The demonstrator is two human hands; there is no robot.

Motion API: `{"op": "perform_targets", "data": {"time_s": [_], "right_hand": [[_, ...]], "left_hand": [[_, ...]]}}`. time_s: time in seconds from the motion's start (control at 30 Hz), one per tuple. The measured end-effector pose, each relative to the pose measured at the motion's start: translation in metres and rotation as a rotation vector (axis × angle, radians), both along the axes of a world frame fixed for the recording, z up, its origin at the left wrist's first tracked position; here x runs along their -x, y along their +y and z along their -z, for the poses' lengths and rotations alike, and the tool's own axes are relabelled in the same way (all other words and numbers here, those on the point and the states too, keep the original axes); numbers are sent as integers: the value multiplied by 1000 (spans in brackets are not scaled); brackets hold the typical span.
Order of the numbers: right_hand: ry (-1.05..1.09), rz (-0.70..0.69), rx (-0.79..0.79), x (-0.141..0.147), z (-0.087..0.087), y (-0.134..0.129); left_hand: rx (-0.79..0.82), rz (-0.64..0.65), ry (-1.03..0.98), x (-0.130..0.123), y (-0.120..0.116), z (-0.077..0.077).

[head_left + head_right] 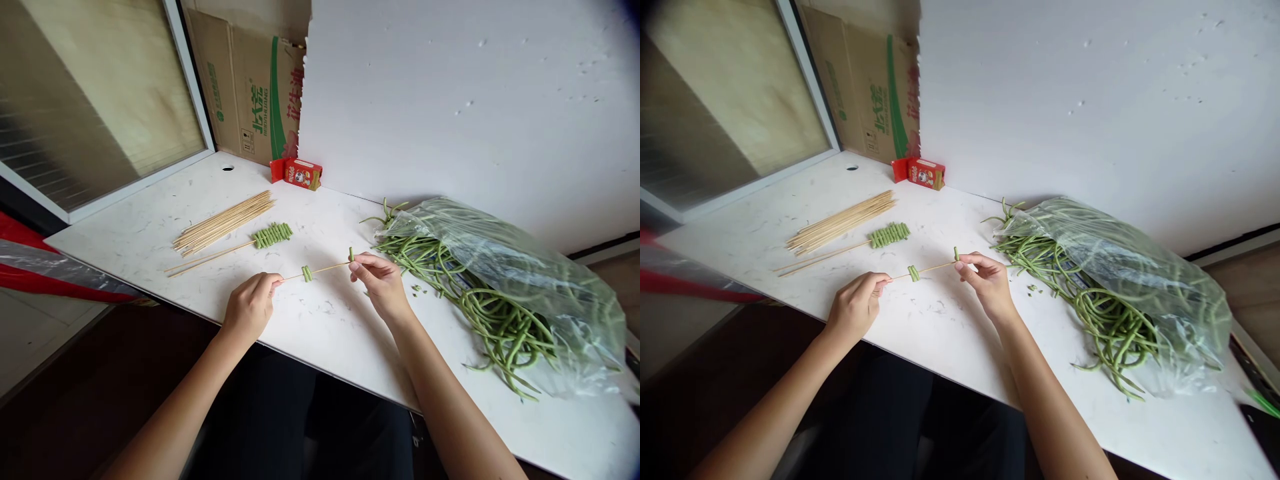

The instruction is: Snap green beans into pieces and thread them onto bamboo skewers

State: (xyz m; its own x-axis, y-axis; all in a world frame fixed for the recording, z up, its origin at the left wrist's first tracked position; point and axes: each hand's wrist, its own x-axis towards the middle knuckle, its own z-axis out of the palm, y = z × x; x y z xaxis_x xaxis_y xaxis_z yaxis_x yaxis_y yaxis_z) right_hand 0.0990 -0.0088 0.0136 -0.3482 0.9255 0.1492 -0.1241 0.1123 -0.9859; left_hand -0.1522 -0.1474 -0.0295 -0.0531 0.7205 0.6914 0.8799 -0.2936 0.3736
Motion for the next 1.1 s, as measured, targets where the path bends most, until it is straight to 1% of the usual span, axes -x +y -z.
{"op": "perform_targets", "data": {"time_s": [0.13,0.23,0.33,0.57,1.1], "right_hand": [[23,-37,205,-1,0,4],[23,-49,281,0,2,4],[36,-43,308,2,5,3],[37,-85,359,3,9,0],[49,-39,343,8,15,-2]], "left_hand": [[-38,25,-29,-1,0,0],[-68,26,-32,-1,-1,1],[-59,15,-30,0,-1,3],[-26,-7,-47,2,-2,6],[-28,-4,-46,2,-2,8]]}}
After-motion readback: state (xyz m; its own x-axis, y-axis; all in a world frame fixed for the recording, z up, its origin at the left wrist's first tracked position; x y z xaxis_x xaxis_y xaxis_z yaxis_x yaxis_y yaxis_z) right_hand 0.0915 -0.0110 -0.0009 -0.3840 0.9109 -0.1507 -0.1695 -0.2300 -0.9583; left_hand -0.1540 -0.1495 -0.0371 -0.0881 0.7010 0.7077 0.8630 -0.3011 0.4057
